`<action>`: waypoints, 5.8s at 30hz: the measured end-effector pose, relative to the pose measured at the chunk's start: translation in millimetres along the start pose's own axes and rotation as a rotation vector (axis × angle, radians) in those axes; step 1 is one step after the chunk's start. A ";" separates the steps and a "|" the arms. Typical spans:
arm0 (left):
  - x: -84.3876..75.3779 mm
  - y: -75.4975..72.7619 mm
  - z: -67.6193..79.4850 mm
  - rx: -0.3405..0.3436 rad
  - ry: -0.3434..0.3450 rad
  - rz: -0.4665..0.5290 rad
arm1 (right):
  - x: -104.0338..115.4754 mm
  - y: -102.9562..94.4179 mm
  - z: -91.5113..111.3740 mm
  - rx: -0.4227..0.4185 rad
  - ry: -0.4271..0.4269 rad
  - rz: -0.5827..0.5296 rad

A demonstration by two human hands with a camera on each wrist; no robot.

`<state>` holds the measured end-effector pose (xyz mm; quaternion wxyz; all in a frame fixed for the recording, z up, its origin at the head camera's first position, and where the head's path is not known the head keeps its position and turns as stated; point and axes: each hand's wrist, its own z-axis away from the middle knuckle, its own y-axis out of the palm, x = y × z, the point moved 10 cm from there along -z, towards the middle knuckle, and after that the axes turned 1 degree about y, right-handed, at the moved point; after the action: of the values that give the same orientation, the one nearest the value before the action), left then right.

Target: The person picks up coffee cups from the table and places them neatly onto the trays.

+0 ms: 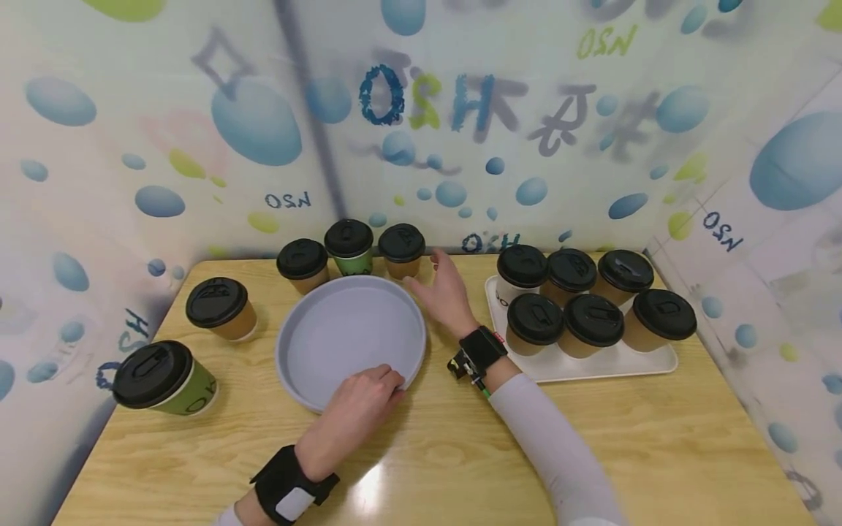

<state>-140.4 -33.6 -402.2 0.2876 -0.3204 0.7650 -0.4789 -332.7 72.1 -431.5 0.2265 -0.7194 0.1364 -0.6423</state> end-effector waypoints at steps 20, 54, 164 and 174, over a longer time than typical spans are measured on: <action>0.4 4.1 -4.3 0.063 -0.004 -0.007 | -24.2 35.7 -52.7 0.111 0.051 -0.103; 3.4 7.7 -5.6 0.102 -0.023 0.006 | 18.7 25.2 19.8 0.262 -0.156 -0.104; 212.8 -34.8 -125.1 0.221 -0.452 0.104 | -17.5 -16.0 67.7 0.111 0.023 0.393; 220.6 -20.3 -131.6 0.371 -0.475 0.013 | -17.0 -15.2 67.5 0.106 0.028 0.396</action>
<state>-373.1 -137.1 -363.5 0.5150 -0.3605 0.5779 -0.5205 -269.9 103.7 -443.5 0.3839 -0.6567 0.2445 -0.6013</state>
